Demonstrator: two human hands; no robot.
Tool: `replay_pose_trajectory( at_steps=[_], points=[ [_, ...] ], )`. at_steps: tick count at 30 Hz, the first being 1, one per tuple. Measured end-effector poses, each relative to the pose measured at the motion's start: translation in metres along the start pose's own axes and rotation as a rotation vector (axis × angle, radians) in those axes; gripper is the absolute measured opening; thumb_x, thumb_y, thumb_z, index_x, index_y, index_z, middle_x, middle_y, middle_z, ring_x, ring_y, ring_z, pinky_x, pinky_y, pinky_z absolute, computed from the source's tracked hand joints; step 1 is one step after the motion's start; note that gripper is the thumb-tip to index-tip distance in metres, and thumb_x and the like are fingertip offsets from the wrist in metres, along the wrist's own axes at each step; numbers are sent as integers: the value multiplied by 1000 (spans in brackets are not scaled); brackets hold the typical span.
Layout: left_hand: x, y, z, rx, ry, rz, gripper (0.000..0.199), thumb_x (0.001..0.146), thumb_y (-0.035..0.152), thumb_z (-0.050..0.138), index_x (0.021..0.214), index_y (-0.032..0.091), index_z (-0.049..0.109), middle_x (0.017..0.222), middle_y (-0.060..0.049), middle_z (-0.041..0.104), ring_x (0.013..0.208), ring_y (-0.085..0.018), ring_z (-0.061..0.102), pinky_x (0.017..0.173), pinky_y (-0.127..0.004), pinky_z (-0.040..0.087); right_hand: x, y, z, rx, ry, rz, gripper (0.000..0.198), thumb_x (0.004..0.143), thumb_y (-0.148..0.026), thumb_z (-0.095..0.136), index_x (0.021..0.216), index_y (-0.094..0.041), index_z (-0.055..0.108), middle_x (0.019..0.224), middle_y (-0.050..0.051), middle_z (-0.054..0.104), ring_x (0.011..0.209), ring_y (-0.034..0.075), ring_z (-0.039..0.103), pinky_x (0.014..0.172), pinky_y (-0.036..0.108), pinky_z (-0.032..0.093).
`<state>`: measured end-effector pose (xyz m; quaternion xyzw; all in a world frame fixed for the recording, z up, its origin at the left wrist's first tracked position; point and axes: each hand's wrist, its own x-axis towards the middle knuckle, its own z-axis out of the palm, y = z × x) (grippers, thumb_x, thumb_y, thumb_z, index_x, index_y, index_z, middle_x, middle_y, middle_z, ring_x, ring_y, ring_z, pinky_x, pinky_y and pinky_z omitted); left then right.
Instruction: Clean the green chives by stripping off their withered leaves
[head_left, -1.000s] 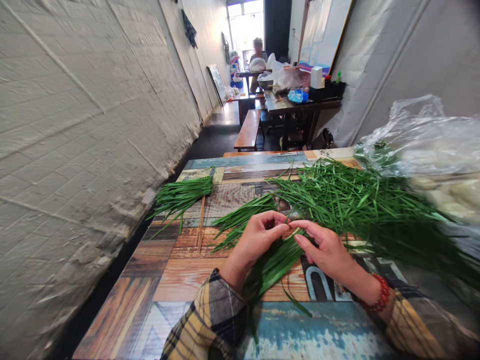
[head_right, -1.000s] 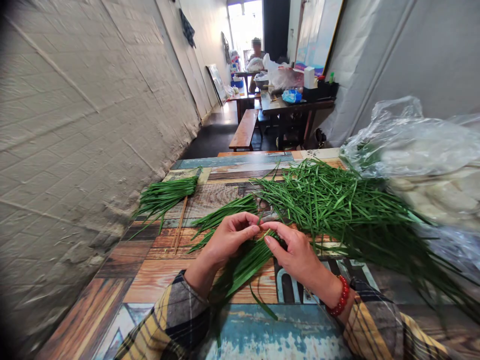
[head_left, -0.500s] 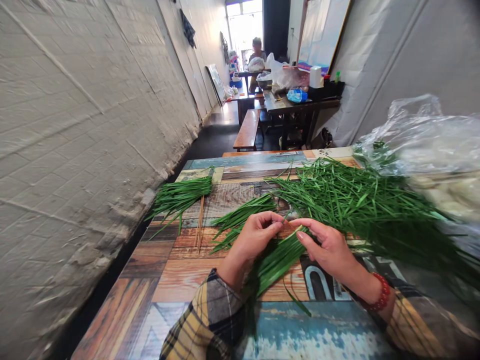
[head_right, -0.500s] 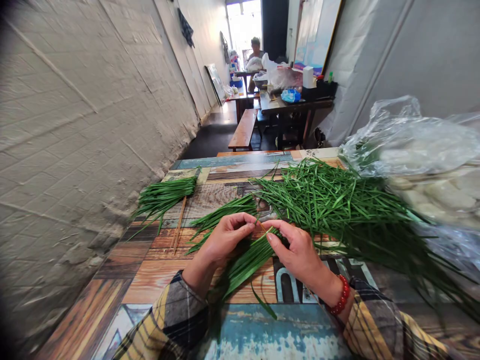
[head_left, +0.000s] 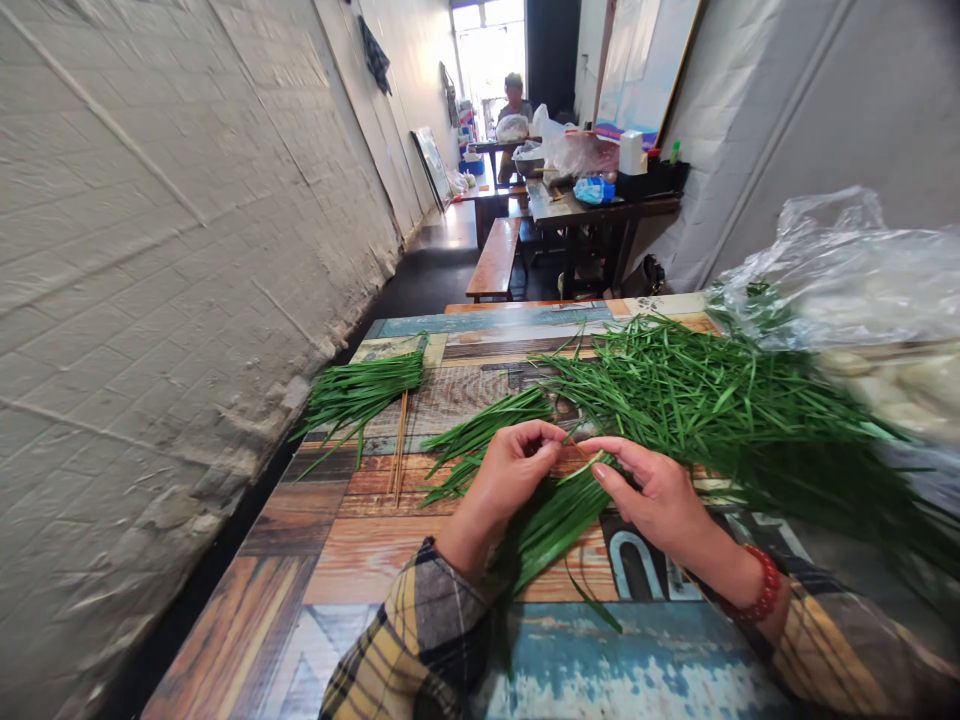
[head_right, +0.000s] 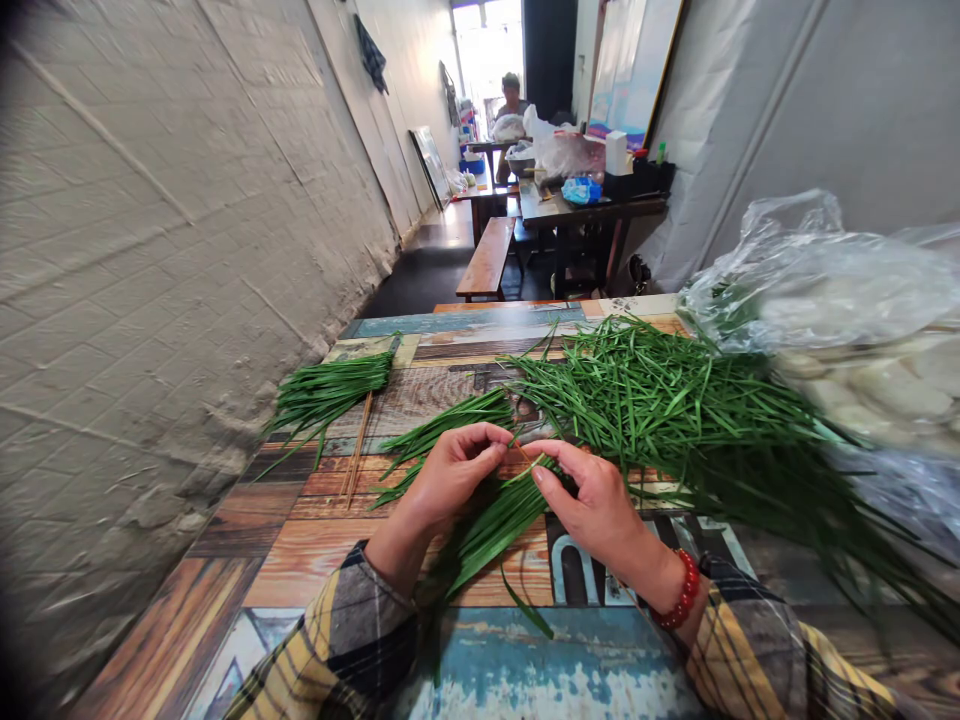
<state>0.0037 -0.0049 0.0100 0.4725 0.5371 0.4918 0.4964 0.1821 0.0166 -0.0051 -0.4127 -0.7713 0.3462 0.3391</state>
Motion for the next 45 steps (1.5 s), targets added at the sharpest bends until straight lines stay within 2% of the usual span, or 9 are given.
replay_pose_trajectory(
  at_steps=[3,10,28,35,37,39,41,45],
  points=[
    [0,-1,0,50,7,24,16,72,26,64,79,12,69,63,1,58,57,-8,45,56,-20,32,0,4,1,-9,5,-22,27,86,-31,51,104,-20,68,97,5,74,84,18,69,78,31,53],
    [1,1,1,132,34,64,16,71,21,61,78,11,70,61,1,57,56,-9,45,55,-21,33,0,6,2,-10,5,-27,28,87,-30,50,107,-21,67,103,5,74,91,19,69,81,32,54],
    [0,2,0,128,48,72,16,70,20,60,78,12,71,63,1,59,58,-9,47,57,-21,34,1,6,2,8,6,-14,29,85,-30,51,107,-21,68,103,5,75,91,20,70,81,33,55],
    [1,0,1,261,88,180,14,72,16,57,74,14,70,62,1,57,58,-10,46,57,-21,34,1,8,3,14,-9,15,28,86,-28,50,109,-22,66,106,5,73,94,20,69,85,34,53],
    [1,0,2,312,102,214,13,73,15,56,72,15,69,62,1,57,58,-10,46,58,-21,34,1,10,5,61,-5,30,31,86,-29,51,115,-21,62,109,6,72,96,19,68,86,33,53],
    [1,-1,3,387,101,261,14,73,13,55,71,15,69,63,0,58,60,-11,48,59,-22,35,0,12,5,108,-10,49,41,86,-30,52,126,-21,54,107,6,71,93,18,68,83,31,54],
    [1,-2,3,471,81,310,16,75,11,54,72,16,69,65,-1,60,62,-12,51,60,-22,35,0,13,5,122,-24,62,50,86,-30,52,135,-21,46,97,4,72,82,15,68,76,28,55],
    [0,-6,2,576,24,363,19,78,11,53,79,18,71,68,-1,59,63,-12,51,59,-22,35,0,13,4,112,-38,49,53,87,-29,51,139,-21,44,82,0,70,67,12,64,66,25,54]
  ],
)
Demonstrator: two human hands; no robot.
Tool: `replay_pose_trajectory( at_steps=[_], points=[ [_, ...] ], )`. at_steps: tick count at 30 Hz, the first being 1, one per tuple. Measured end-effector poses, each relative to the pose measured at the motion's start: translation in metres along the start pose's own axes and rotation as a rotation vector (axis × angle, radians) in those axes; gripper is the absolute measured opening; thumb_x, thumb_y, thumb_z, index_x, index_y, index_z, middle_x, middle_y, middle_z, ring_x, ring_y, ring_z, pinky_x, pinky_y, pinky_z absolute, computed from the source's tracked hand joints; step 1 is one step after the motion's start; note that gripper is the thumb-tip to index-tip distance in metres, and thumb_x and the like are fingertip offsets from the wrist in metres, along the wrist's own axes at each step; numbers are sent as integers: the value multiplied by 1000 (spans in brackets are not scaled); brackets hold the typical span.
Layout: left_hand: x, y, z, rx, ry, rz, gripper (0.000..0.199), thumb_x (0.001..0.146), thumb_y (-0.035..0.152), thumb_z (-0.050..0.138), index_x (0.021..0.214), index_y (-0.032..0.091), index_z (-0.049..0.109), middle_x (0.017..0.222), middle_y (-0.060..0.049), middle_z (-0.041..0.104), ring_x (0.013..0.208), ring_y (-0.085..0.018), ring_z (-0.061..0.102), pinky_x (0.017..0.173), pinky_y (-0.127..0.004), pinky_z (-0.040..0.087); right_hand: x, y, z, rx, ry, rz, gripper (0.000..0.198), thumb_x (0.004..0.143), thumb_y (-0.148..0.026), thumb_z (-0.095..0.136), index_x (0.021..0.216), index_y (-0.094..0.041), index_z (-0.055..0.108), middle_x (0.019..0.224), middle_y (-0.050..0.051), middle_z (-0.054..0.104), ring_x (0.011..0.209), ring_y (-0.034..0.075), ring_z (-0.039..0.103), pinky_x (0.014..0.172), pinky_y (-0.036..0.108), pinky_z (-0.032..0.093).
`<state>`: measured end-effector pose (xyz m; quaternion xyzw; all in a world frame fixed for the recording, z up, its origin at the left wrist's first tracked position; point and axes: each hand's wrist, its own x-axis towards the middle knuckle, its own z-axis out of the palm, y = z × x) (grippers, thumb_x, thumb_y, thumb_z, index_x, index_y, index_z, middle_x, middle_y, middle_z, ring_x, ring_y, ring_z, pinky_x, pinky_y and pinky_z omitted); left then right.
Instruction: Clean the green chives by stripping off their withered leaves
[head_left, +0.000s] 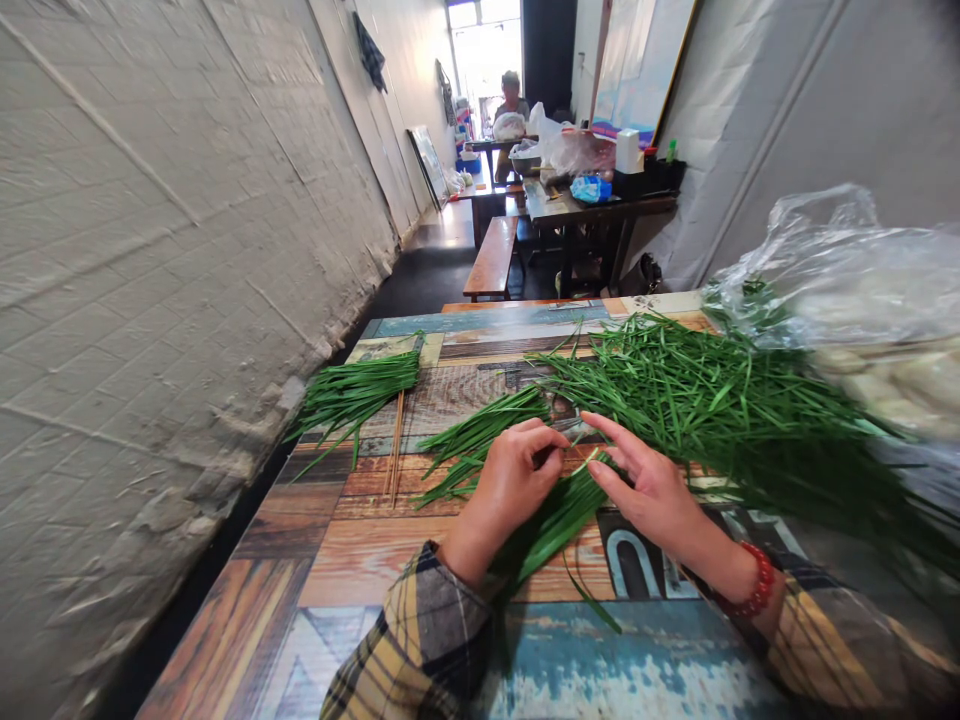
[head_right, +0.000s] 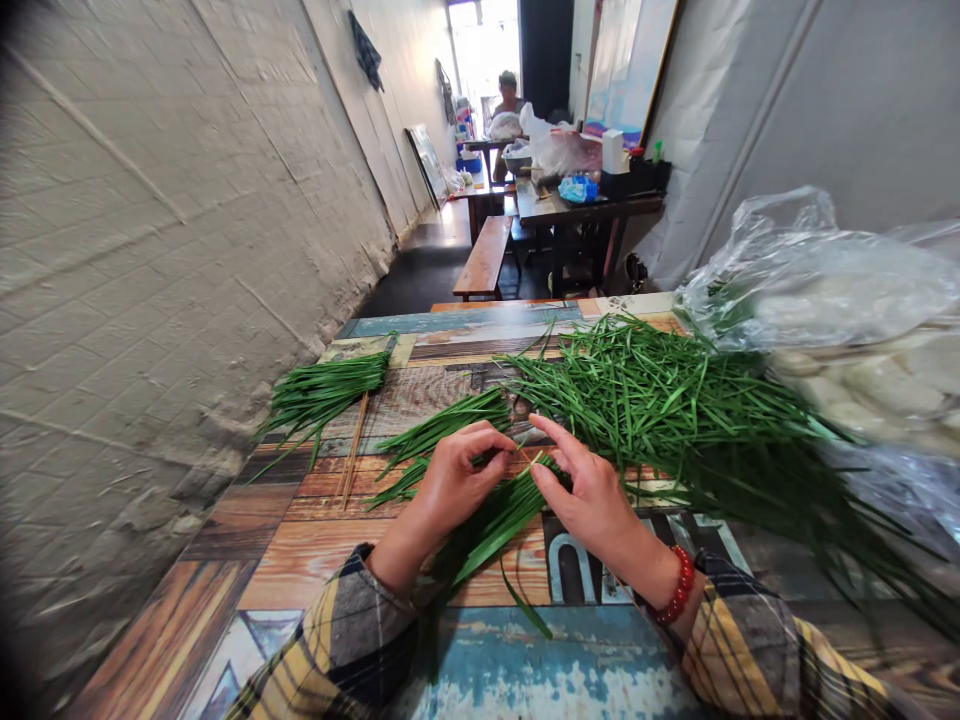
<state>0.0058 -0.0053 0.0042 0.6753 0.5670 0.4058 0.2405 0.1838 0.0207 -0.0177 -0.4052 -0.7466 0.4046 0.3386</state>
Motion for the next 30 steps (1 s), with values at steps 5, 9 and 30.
replay_pose_trajectory(
  at_steps=[5,9,30],
  points=[
    [-3,1,1,-25,-130,41,19,81,13,53,78,18,71,71,-2,59,62,-11,51,57,-22,34,1,1,0,-22,-2,-15,46,86,-28,51,132,-23,51,94,3,71,77,15,66,74,28,54],
    [0,3,-4,-116,-146,2,18,80,14,53,77,16,71,72,-3,64,68,-13,56,63,-22,39,2,1,0,-48,-16,-29,29,86,-29,50,112,-22,61,106,5,70,95,19,65,85,32,51],
    [0,-12,-15,576,-83,-129,11,81,15,54,81,19,63,84,-4,60,81,-18,56,74,-29,43,0,0,1,-108,-80,51,27,86,-36,49,103,-21,64,94,4,71,78,18,62,74,32,47]
  ],
)
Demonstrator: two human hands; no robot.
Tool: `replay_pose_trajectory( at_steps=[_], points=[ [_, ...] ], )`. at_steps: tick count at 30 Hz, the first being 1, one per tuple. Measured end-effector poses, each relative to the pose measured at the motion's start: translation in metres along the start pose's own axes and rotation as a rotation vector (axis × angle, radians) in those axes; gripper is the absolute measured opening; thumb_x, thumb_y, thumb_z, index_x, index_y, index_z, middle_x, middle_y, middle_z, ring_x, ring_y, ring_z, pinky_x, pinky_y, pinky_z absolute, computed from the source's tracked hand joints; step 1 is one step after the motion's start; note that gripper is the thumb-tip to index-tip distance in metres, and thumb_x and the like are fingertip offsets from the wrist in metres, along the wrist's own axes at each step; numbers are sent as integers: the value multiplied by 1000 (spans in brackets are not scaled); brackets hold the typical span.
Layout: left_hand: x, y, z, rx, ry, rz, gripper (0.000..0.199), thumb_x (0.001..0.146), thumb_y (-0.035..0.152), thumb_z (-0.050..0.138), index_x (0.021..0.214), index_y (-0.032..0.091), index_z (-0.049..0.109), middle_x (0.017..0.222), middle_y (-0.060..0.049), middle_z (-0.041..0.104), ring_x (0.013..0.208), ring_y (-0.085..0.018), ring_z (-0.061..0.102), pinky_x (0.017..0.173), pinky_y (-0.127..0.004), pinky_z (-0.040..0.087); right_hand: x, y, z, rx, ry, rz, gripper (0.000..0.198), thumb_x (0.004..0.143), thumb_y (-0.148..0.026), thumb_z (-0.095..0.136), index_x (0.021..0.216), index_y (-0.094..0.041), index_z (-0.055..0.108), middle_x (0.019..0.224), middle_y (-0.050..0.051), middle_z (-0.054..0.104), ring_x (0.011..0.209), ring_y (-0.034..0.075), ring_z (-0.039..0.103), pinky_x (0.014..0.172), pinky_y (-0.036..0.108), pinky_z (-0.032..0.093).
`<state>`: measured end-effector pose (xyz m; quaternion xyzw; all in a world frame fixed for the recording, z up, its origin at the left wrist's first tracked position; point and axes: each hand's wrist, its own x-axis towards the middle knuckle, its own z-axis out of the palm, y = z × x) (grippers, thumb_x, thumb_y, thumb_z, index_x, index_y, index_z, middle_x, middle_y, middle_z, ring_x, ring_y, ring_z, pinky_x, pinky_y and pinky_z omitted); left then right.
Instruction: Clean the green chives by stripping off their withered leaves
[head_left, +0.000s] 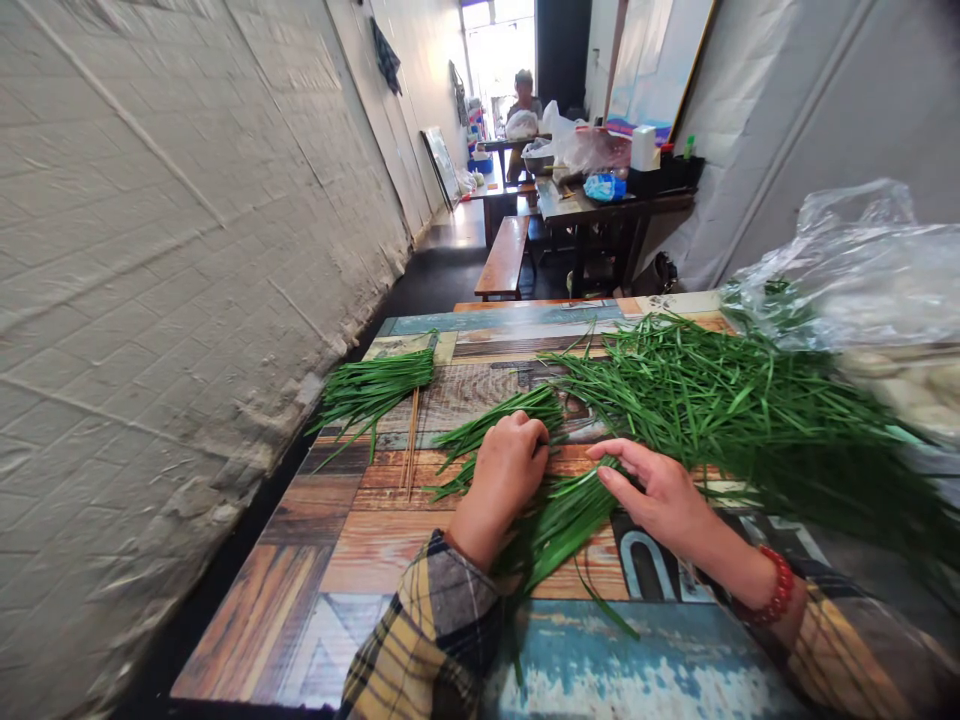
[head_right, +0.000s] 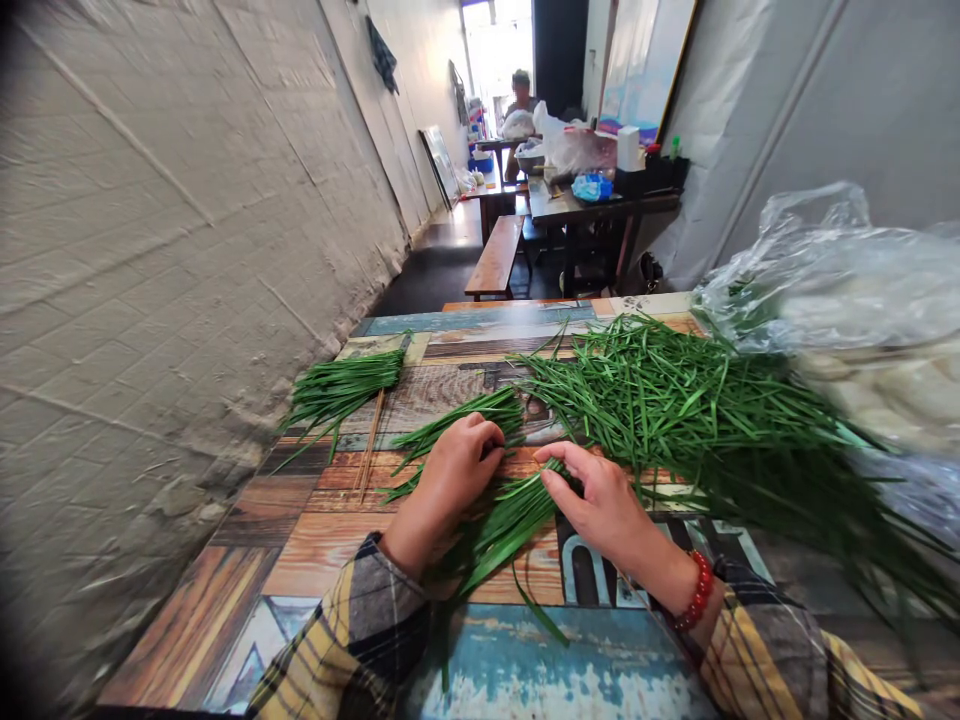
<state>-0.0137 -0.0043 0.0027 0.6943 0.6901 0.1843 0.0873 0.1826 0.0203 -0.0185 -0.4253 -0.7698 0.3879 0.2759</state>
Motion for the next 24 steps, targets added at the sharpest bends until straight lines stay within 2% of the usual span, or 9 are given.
replay_pose_trajectory(
  at_steps=[5,9,11,15,17,19,24],
  points=[
    [1,2,3,60,-37,13,16,85,15,48,79,19,62,86,-5,60,84,-19,56,76,-31,43,1,-1,1,16,-5,-10,27,87,-35,49,103,-21,64,93,3,71,77,17,63,73,31,47],
    [0,4,6,66,-6,36,17,87,14,45,78,18,58,87,-7,59,85,-20,54,77,-32,43,1,-1,1,1,6,-15,27,87,-35,49,103,-20,64,87,3,70,72,16,61,70,30,47],
    [1,4,7,-10,56,39,16,87,13,44,77,18,56,85,-6,58,84,-19,53,77,-32,42,1,0,1,-4,10,-16,27,87,-36,49,103,-20,64,90,3,71,74,16,61,70,30,47],
    [4,-1,8,-292,186,-1,12,84,11,46,77,18,53,77,-2,57,74,-15,53,70,-27,41,0,2,1,10,1,-14,27,87,-36,49,104,-20,64,95,4,71,79,17,63,74,31,48],
    [5,-4,7,-348,221,-24,12,83,10,48,76,18,53,75,-1,57,71,-14,52,67,-26,40,0,2,0,7,2,-17,27,87,-35,49,104,-20,64,96,5,72,80,18,63,74,31,48],
    [6,-5,5,-323,214,-18,11,81,11,49,75,18,53,75,-1,57,71,-14,52,67,-26,39,0,2,0,-5,8,-22,27,87,-35,49,104,-20,64,95,5,72,78,18,63,73,31,48],
    [3,-2,-4,-197,93,-2,8,80,14,53,74,18,56,77,-2,57,73,-15,52,67,-26,39,-1,0,0,-17,18,-47,27,87,-35,49,103,-20,65,94,5,72,78,18,64,73,31,49]
  ],
)
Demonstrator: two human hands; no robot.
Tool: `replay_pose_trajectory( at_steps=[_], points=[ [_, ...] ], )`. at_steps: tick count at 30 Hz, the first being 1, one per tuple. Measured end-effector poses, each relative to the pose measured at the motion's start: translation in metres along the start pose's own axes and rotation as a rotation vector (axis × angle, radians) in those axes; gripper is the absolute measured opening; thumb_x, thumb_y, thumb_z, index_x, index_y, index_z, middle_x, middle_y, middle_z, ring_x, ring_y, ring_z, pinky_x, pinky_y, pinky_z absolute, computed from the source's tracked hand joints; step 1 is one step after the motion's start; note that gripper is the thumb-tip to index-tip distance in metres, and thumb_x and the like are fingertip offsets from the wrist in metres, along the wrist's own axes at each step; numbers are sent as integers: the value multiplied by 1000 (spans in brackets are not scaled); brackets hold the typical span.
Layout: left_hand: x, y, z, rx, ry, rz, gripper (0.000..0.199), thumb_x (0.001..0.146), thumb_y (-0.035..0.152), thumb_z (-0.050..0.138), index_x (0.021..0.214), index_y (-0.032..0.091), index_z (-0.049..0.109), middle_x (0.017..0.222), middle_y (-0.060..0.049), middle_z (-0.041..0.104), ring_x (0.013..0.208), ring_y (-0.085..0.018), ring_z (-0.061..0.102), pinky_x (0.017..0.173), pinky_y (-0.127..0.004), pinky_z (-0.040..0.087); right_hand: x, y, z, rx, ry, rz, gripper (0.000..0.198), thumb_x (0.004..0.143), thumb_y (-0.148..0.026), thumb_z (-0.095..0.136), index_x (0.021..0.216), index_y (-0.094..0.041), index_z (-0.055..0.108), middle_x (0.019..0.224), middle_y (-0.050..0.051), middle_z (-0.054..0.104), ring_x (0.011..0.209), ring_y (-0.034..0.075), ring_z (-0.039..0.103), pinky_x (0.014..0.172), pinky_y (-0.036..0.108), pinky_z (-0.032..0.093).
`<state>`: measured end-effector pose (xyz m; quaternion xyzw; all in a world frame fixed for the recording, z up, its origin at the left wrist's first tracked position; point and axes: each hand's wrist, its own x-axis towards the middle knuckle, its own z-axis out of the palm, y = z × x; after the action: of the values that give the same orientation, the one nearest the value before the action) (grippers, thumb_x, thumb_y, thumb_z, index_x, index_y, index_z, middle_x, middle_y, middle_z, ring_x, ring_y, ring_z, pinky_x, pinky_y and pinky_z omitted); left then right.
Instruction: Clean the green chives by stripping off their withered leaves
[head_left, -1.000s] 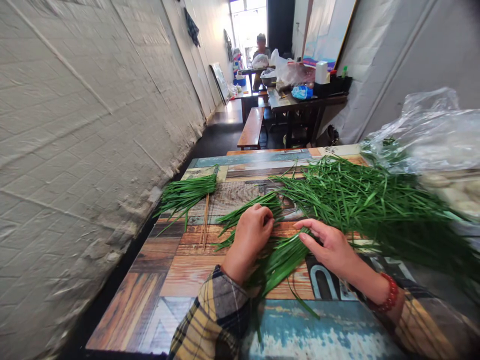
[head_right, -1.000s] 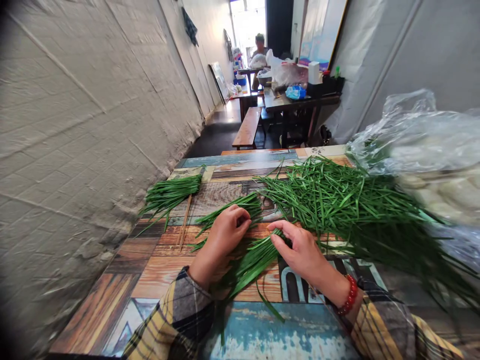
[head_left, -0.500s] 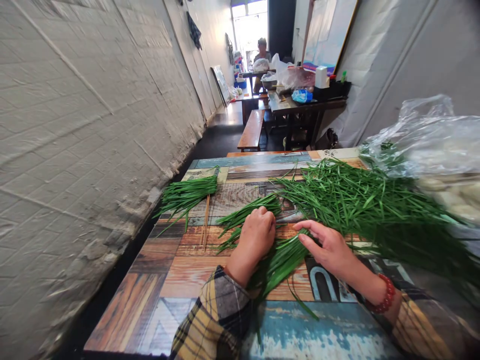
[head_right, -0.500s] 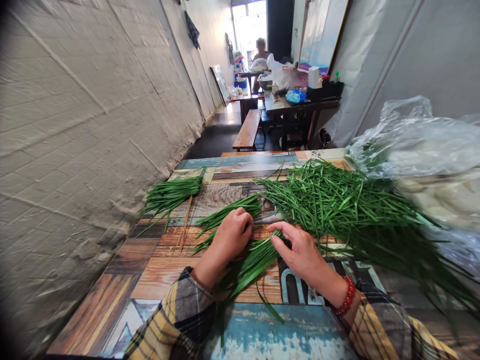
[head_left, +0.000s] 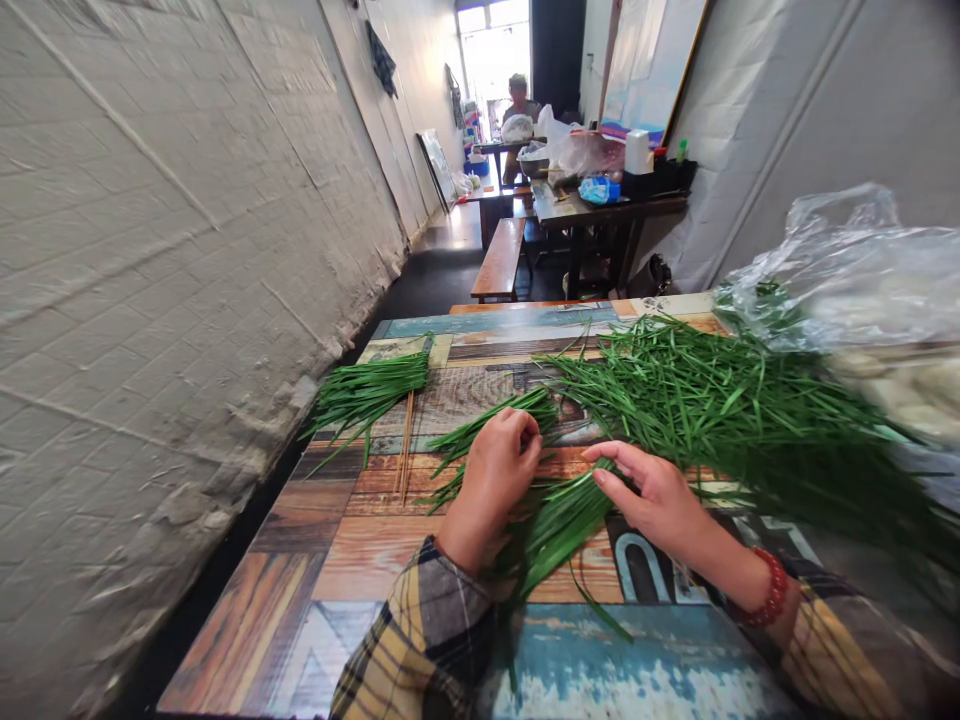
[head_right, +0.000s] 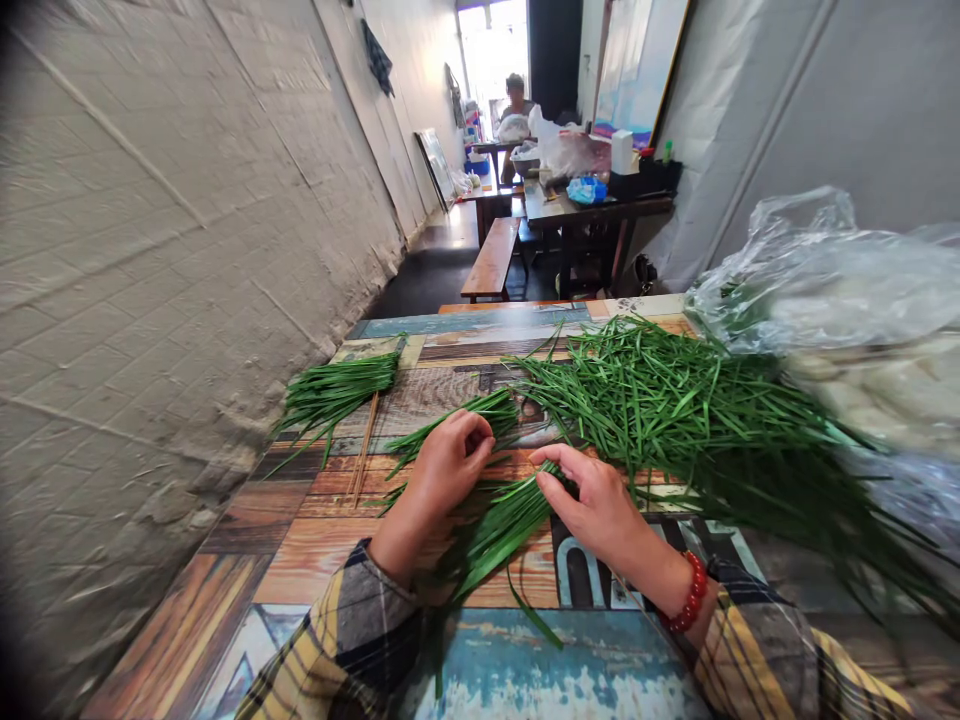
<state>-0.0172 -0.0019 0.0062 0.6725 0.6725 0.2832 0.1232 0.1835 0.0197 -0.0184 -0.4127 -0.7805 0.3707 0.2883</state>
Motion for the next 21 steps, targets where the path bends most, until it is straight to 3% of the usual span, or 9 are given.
replay_pose_trajectory(
  at_steps=[6,11,15,19,21],
  points=[
    [-4,-2,2,159,-218,11,10,79,16,53,73,19,60,81,-3,59,78,-16,55,69,-28,40,0,3,0,6,-21,1,27,87,-33,49,105,-20,64,100,6,72,90,20,66,81,35,50],
    [-3,0,5,147,-177,71,14,84,16,47,74,19,57,83,-4,58,81,-17,53,73,-30,41,0,1,-1,6,-10,15,27,87,-32,49,105,-20,64,97,6,73,85,20,66,77,33,50],
    [1,5,4,-248,-63,33,12,82,15,46,73,18,52,74,-2,56,71,-14,51,68,-26,41,0,-2,-2,8,-7,26,27,87,-33,49,104,-20,65,94,5,73,79,18,65,74,32,50],
    [1,9,4,-753,-126,-172,10,83,25,51,76,18,49,64,3,52,51,-9,45,52,-21,37,-1,-2,-1,21,11,31,28,87,-34,48,105,-20,65,88,4,72,74,17,63,70,30,49],
    [0,11,4,-893,-151,-230,13,82,29,53,80,16,51,64,3,53,49,-7,42,50,-20,35,-1,-3,-1,30,17,36,29,87,-36,49,104,-20,66,84,4,70,73,17,63,68,30,49]
  ],
)
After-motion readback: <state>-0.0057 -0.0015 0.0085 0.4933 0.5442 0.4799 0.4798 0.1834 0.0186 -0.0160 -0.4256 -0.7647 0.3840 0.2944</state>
